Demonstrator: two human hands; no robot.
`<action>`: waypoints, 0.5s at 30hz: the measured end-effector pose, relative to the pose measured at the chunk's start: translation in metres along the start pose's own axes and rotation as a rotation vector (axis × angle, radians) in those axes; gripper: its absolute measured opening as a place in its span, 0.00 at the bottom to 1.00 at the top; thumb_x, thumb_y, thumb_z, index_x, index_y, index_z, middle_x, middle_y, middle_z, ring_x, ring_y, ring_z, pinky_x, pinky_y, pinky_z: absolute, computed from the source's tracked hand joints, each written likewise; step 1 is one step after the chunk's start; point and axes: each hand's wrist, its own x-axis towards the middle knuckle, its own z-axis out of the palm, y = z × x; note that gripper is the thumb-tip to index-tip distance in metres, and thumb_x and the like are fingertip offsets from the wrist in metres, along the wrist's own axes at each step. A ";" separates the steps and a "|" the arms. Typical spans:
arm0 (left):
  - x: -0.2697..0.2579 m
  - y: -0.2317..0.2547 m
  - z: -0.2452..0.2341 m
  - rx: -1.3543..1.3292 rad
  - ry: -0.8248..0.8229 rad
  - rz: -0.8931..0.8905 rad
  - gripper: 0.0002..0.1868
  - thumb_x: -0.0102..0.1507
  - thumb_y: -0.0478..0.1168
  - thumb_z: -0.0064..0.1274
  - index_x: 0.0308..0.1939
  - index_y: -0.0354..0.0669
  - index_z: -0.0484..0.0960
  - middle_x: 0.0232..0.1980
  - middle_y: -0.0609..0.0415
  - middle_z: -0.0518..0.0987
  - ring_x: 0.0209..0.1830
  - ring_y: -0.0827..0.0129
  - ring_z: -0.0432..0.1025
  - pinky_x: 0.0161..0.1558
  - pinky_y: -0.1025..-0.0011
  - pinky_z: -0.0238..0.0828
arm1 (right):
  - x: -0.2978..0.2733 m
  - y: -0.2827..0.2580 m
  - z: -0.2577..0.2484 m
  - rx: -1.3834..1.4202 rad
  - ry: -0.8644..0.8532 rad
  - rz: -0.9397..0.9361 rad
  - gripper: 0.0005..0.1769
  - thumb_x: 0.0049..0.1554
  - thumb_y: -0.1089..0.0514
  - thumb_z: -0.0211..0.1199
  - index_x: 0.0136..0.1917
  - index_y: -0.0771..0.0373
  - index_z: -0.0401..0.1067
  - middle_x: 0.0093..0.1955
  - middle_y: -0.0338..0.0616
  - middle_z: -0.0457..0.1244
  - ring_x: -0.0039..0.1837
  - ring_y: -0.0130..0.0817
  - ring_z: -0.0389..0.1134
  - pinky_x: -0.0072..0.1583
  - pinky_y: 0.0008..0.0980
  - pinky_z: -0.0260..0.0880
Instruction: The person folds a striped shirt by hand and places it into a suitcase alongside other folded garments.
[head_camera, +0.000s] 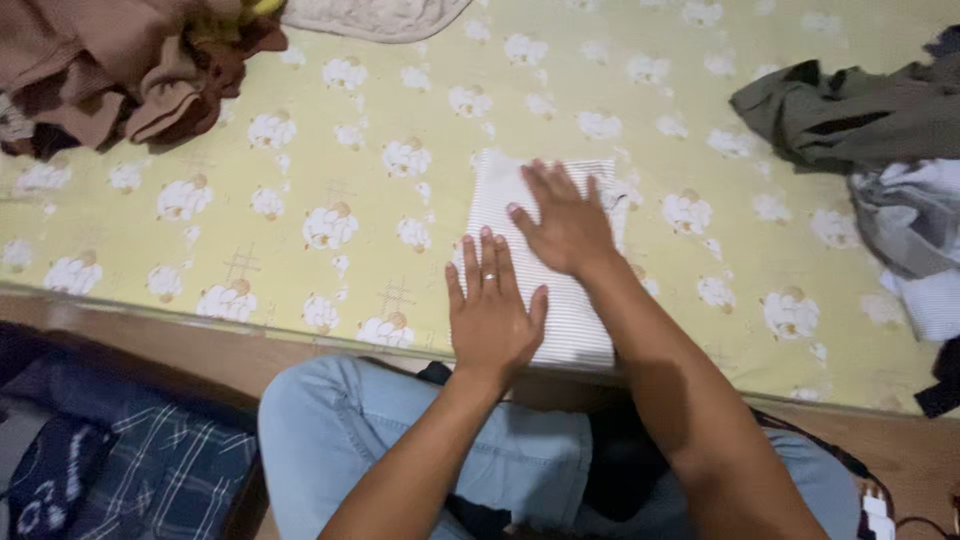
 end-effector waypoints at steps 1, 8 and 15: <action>-0.001 0.000 0.000 -0.008 0.001 0.006 0.43 0.67 0.59 0.42 0.75 0.28 0.59 0.81 0.36 0.55 0.83 0.44 0.44 0.76 0.42 0.37 | 0.000 0.001 0.000 -0.020 0.003 0.036 0.41 0.64 0.31 0.41 0.83 0.53 0.46 0.86 0.39 0.40 0.86 0.40 0.36 0.80 0.55 0.27; -0.018 -0.005 -0.006 -0.028 0.022 0.044 0.44 0.67 0.60 0.43 0.75 0.27 0.59 0.80 0.35 0.55 0.83 0.45 0.45 0.77 0.42 0.36 | -0.004 0.024 -0.010 -0.033 -0.043 0.258 0.42 0.62 0.32 0.38 0.83 0.49 0.40 0.86 0.34 0.36 0.86 0.38 0.31 0.78 0.59 0.24; -0.041 -0.012 -0.018 -0.061 0.013 0.126 0.42 0.67 0.58 0.45 0.76 0.31 0.59 0.80 0.37 0.57 0.82 0.44 0.47 0.75 0.41 0.39 | -0.077 0.104 -0.010 -0.013 0.215 0.333 0.38 0.64 0.33 0.42 0.82 0.49 0.52 0.86 0.43 0.42 0.85 0.46 0.37 0.79 0.62 0.30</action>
